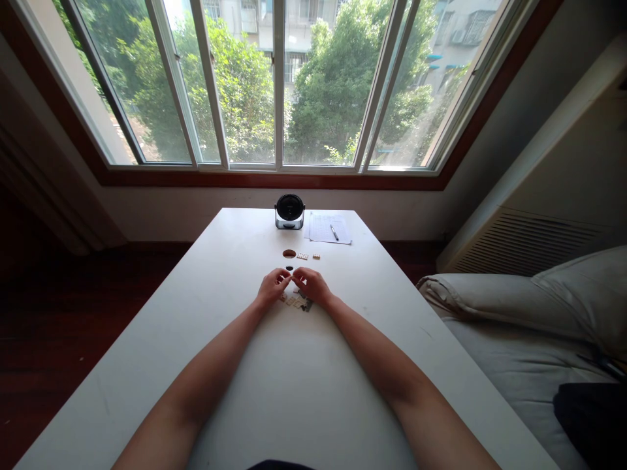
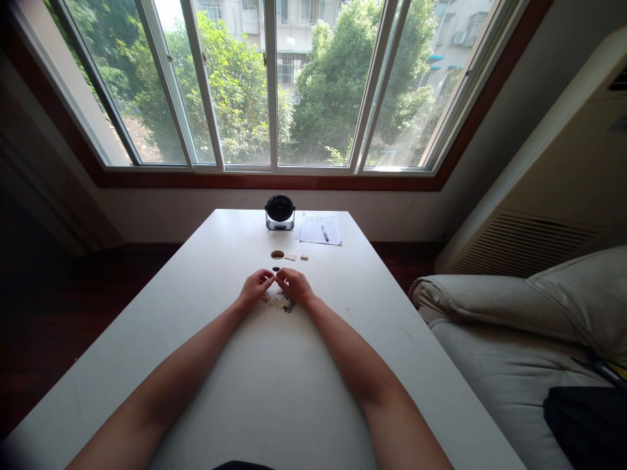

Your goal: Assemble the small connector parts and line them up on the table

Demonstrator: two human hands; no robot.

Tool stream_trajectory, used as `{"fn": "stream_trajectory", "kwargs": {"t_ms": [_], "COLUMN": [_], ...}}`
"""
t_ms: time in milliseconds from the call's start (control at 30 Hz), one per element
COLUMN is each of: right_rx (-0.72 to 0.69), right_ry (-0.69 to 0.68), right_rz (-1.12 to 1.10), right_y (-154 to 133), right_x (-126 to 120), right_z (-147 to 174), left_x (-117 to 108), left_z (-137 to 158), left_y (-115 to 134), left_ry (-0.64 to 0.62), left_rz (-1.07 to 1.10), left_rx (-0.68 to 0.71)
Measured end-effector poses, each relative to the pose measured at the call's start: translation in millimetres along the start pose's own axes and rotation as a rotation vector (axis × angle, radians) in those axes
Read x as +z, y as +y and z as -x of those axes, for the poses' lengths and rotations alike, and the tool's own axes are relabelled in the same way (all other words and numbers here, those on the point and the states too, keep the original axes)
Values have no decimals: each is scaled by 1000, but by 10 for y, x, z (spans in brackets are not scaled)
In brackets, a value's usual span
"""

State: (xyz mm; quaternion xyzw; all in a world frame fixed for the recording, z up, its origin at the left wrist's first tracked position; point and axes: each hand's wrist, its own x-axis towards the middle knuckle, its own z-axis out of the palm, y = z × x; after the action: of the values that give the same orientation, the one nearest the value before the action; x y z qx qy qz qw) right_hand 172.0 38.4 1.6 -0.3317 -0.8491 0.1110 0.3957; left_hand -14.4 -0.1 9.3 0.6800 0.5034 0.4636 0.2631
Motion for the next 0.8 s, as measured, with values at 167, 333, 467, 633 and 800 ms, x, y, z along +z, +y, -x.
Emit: {"fn": "stream_trajectory", "kwargs": {"t_ms": [167, 333, 467, 633, 800], "right_rx": [-2, -30, -67, -106, -104], "right_ry": [-5, -17, -34, -42, -37], "right_rz": [-55, -18, 43, 83, 115], "right_y": [-6, -26, -37, -24, 11], "right_x": [6, -9, -26, -26, -5], "right_z": [-4, -2, 1, 9, 18], "left_x": [2, -3, -14, -13, -14], "left_z": [-4, -12, -11, -9, -5], "left_y": [-1, -12, -14, 1, 13], "left_ry": [2, 4, -14, -18, -15], "left_rz": [-11, -30, -31, -36, -59], "left_rx": [-24, -41, -52, -70, -77]}}
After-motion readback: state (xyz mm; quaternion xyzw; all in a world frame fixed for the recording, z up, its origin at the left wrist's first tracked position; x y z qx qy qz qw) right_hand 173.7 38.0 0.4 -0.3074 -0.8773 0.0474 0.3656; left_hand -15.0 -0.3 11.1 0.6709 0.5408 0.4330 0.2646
